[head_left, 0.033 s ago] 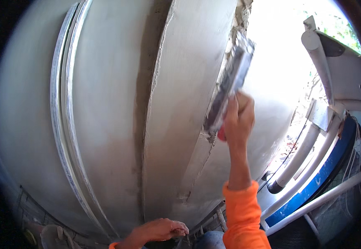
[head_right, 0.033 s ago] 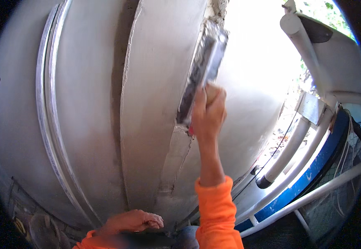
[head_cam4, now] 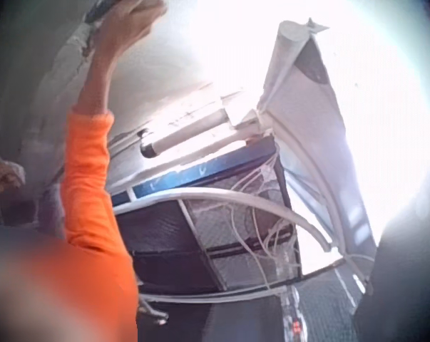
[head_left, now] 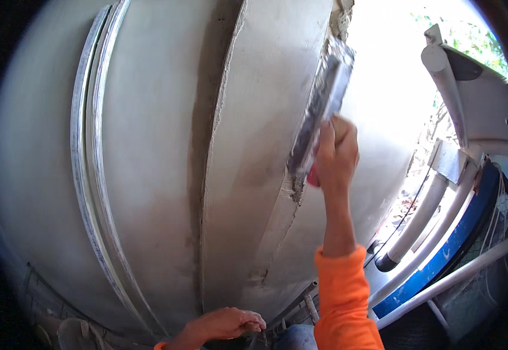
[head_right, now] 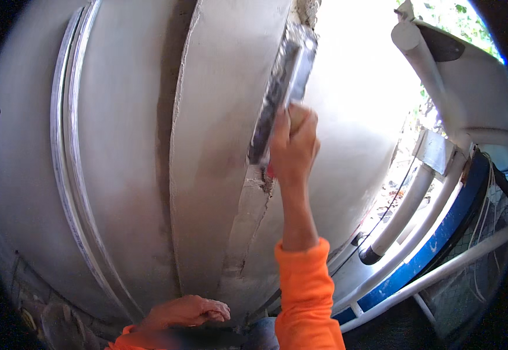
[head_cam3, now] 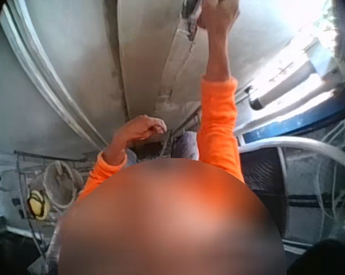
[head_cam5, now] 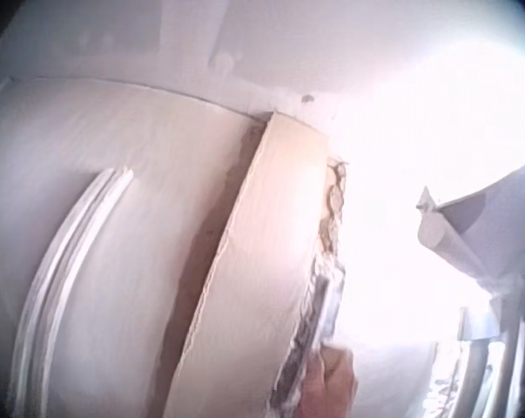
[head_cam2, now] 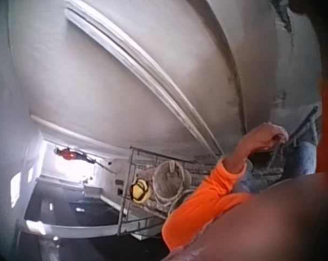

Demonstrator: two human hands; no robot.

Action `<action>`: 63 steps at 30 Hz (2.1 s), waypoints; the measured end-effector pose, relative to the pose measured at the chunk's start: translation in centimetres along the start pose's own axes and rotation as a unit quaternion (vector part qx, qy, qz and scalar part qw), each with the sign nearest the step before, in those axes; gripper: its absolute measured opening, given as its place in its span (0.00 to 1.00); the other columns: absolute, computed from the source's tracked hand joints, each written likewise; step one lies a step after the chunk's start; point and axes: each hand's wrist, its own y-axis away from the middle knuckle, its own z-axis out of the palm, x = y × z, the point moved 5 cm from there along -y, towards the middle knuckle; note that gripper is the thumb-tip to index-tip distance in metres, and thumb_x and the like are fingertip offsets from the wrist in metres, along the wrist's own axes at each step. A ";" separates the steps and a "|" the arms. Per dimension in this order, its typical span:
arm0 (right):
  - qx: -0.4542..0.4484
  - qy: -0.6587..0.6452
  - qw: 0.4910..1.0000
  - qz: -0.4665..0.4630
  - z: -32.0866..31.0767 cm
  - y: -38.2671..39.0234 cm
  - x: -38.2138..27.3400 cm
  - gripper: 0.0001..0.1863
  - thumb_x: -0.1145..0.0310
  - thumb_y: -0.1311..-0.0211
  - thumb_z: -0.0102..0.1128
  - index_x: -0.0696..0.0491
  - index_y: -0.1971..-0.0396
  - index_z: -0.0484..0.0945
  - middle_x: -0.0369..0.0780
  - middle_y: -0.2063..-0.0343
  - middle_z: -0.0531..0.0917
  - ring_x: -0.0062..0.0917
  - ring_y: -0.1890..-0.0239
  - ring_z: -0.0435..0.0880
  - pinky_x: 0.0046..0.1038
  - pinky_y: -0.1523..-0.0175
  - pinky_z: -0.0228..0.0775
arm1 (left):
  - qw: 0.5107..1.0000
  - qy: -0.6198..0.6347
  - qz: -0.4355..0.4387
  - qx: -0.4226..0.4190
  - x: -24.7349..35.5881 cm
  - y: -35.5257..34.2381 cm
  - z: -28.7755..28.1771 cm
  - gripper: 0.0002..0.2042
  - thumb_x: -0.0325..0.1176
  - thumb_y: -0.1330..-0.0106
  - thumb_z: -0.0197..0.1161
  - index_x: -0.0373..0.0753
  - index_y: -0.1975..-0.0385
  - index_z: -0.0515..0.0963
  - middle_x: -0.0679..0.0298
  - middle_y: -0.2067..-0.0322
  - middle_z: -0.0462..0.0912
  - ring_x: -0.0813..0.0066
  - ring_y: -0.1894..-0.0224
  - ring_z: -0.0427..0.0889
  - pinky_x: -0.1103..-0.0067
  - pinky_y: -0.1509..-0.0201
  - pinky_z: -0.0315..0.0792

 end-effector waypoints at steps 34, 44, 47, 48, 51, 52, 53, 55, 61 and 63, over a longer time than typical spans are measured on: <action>-0.083 -0.031 0.996 -0.029 1.2 14.3 2.8 0.13 0.65 0.26 0.62 0.59 0.52 0.77 0.51 0.66 0.86 0.47 0.65 0.89 0.41 0.58 0.78 | 0.997 -0.042 0.011 0.066 2.1 2.8 -1.9 0.09 0.31 0.23 0.60 0.42 0.50 0.85 0.53 0.40 0.85 0.52 0.37 0.84 0.66 0.38 0.81; -0.069 0.022 0.997 0.013 1.8 9.5 2.5 0.15 0.63 0.27 0.65 0.58 0.52 0.77 0.53 0.68 0.86 0.48 0.66 0.89 0.42 0.58 0.78 | 0.992 -0.028 0.022 0.119 1.6 3.2 -3.6 0.09 0.31 0.26 0.66 0.42 0.51 0.86 0.54 0.43 0.86 0.54 0.37 0.84 0.67 0.39 0.81; -0.086 0.030 0.996 0.011 2.2 15.4 5.2 0.16 0.63 0.29 0.67 0.59 0.52 0.76 0.53 0.68 0.85 0.50 0.66 0.88 0.43 0.59 0.78 | 0.989 -0.017 -0.009 0.145 1.5 4.2 -4.6 0.09 0.31 0.29 0.68 0.42 0.51 0.87 0.56 0.43 0.87 0.54 0.39 0.85 0.69 0.40 0.82; -0.092 0.034 0.995 0.021 2.2 17.8 6.3 0.17 0.63 0.29 0.67 0.59 0.51 0.76 0.53 0.68 0.85 0.51 0.66 0.88 0.43 0.59 0.78 | 0.986 -0.018 0.002 0.163 1.7 4.6 -5.0 0.09 0.30 0.29 0.69 0.41 0.51 0.87 0.56 0.43 0.87 0.55 0.40 0.86 0.69 0.40 0.82; -0.098 0.039 0.994 0.030 2.5 25.8 9.9 0.16 0.64 0.29 0.67 0.59 0.52 0.76 0.53 0.69 0.85 0.52 0.68 0.87 0.44 0.61 0.78 | 0.976 -0.023 0.020 0.216 2.1 6.0 -6.3 0.09 0.29 0.31 0.71 0.39 0.53 0.87 0.57 0.45 0.88 0.57 0.42 0.87 0.71 0.41 0.82; -0.111 0.045 0.992 0.038 2.6 28.7 11.2 0.16 0.65 0.30 0.67 0.59 0.52 0.76 0.52 0.70 0.84 0.50 0.70 0.86 0.42 0.62 0.77 | 0.970 -0.026 0.034 0.239 2.2 6.5 -6.7 0.08 0.29 0.32 0.71 0.38 0.55 0.87 0.57 0.46 0.89 0.59 0.42 0.88 0.72 0.41 0.83; -0.132 0.049 0.988 0.064 2.6 31.8 12.5 0.16 0.65 0.30 0.68 0.59 0.51 0.76 0.50 0.71 0.84 0.47 0.72 0.85 0.40 0.64 0.76 | 0.965 -0.038 0.040 0.256 2.2 7.0 -7.1 0.08 0.28 0.32 0.72 0.37 0.56 0.87 0.57 0.47 0.89 0.60 0.43 0.88 0.72 0.42 0.83; -0.176 0.013 0.981 0.084 2.9 37.8 14.3 0.16 0.65 0.30 0.68 0.58 0.52 0.76 0.52 0.68 0.83 0.53 0.67 0.85 0.43 0.61 0.77 | 0.937 -0.013 0.102 0.334 2.1 8.2 -8.1 0.08 0.30 0.33 0.73 0.36 0.57 0.87 0.54 0.48 0.89 0.60 0.43 0.89 0.72 0.41 0.83; -0.210 0.013 0.967 0.142 -3.9 48.5 11.0 0.13 0.68 0.30 0.65 0.58 0.53 0.76 0.49 0.64 0.83 0.45 0.66 0.84 0.43 0.59 0.77 | 0.787 0.056 0.243 0.564 0.3 11.0 -8.9 0.17 0.48 0.25 0.67 0.41 0.56 0.73 0.38 0.40 0.80 0.41 0.36 0.80 0.49 0.33 0.75; -0.173 -0.133 0.884 0.414 -6.9 49.5 10.1 0.13 0.66 0.30 0.65 0.57 0.55 0.76 0.47 0.65 0.84 0.37 0.71 0.83 0.38 0.63 0.77 | 0.793 0.020 0.260 0.551 -0.1 9.3 -8.6 0.17 0.50 0.25 0.66 0.41 0.58 0.74 0.37 0.37 0.77 0.40 0.33 0.78 0.48 0.31 0.74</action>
